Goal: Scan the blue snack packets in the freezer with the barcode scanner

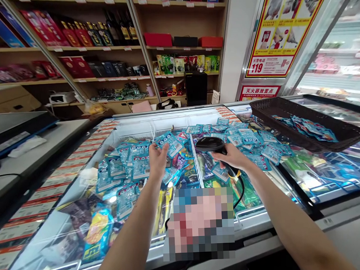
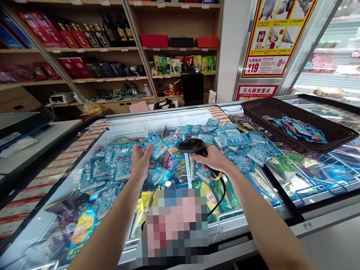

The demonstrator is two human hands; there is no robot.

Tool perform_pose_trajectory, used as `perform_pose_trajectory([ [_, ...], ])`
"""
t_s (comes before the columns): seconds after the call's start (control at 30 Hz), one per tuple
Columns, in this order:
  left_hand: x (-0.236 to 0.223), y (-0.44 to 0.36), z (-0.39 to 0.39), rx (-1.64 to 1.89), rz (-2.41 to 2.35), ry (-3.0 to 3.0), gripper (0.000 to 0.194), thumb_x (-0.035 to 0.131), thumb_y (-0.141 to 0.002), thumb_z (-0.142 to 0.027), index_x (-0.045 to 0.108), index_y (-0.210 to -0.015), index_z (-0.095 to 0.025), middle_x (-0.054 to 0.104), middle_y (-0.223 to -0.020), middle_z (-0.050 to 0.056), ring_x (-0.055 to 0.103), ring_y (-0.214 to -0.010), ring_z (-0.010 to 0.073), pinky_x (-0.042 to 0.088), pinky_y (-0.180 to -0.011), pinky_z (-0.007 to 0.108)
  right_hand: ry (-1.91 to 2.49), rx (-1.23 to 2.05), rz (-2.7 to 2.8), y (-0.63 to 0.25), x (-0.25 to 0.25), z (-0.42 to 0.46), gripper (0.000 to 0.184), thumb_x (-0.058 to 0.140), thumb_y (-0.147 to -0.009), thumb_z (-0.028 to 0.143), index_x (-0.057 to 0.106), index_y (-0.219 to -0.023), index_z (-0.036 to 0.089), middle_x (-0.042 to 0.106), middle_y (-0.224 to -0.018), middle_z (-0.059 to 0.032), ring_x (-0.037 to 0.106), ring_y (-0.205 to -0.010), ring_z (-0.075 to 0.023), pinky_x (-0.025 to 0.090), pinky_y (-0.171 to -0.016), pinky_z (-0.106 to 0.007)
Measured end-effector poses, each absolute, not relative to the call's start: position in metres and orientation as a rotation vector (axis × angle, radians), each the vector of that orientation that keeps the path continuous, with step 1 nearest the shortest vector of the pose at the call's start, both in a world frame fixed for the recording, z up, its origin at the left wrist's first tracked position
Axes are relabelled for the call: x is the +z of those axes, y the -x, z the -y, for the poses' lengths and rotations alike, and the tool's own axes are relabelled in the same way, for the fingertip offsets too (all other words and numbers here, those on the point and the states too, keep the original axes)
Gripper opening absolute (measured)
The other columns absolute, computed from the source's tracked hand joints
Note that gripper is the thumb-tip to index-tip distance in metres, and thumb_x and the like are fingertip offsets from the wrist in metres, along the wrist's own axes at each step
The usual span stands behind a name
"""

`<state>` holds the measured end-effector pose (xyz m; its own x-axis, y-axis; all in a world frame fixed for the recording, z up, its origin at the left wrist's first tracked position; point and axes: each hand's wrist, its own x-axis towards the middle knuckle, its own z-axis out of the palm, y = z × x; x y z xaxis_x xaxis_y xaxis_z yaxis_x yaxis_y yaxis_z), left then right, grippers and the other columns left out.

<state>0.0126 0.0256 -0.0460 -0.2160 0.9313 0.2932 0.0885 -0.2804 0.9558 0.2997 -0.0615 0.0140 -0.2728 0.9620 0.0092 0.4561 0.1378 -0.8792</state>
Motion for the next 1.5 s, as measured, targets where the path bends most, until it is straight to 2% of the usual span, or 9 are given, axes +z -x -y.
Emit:
perform_pose_trajectory([
  [0.37,-0.041,-0.019,-0.015,1.556,-1.509,-1.572,0.039,0.059,-0.081,-0.042,0.048,-0.111,-0.019,0.038,-0.063,-0.005,0.041,-0.052,0.0102,0.034,-0.049,0.023,1.326,1.103,1.826,-0.297,0.018,0.066,0.036,0.058,-0.079,0.052,0.058,-0.080,0.016,0.067,-0.077,-0.0080,0.064,-0.051,-0.0176,0.049,-0.049,-0.029],
  [0.67,-0.040,-0.020,-0.015,1.565,-1.471,-1.576,0.038,0.059,-0.082,-0.042,0.048,-0.110,-0.019,0.034,-0.060,-0.006,0.037,-0.049,0.0097,0.032,-0.049,0.023,1.329,1.069,1.889,-0.297,0.017,0.065,0.031,0.057,-0.081,0.047,0.060,-0.076,0.016,0.065,-0.063,-0.0059,0.063,-0.051,-0.0182,0.049,-0.052,-0.029],
  [0.97,-0.040,-0.019,-0.015,1.542,-1.479,-1.557,0.040,0.059,-0.082,-0.041,0.046,-0.114,-0.019,0.034,-0.060,-0.006,0.036,-0.050,0.0096,0.029,-0.050,0.023,1.334,1.062,1.909,-0.296,0.017,0.066,0.031,0.057,-0.081,0.047,0.061,-0.076,0.017,0.064,-0.058,-0.0047,0.063,-0.051,-0.0191,0.050,-0.055,-0.031],
  [1.13,-0.037,-0.021,-0.013,1.558,-1.500,-1.565,0.039,0.059,-0.083,-0.040,0.047,-0.113,-0.019,0.036,-0.061,-0.006,0.038,-0.051,0.0100,0.030,-0.051,0.023,1.328,1.075,1.895,-0.297,0.018,0.067,0.030,0.058,-0.081,0.046,0.060,-0.077,0.017,0.065,-0.060,-0.0055,0.064,-0.052,-0.0196,0.050,-0.055,-0.031],
  [1.33,-0.035,-0.021,-0.011,1.523,-1.553,-1.567,0.049,0.060,-0.079,-0.049,0.048,-0.112,-0.016,0.037,-0.062,-0.005,0.040,-0.053,0.0101,0.031,-0.051,0.023,1.302,1.090,1.875,-0.298,0.016,0.065,0.032,0.058,-0.081,0.048,0.061,-0.079,0.015,0.066,-0.064,-0.0054,0.063,-0.051,-0.0182,0.050,-0.053,-0.029],
  [1.5,-0.036,-0.020,-0.015,1.547,-1.607,-1.612,0.045,0.058,-0.081,-0.048,0.048,-0.112,-0.016,0.049,-0.071,0.000,0.050,-0.062,0.0137,0.039,-0.058,0.026,1.281,1.111,1.824,-0.300,0.011,0.061,0.033,0.059,-0.080,0.048,0.061,-0.081,0.015,0.068,-0.072,-0.0069,0.064,-0.051,-0.0182,0.050,-0.051,-0.029],
])
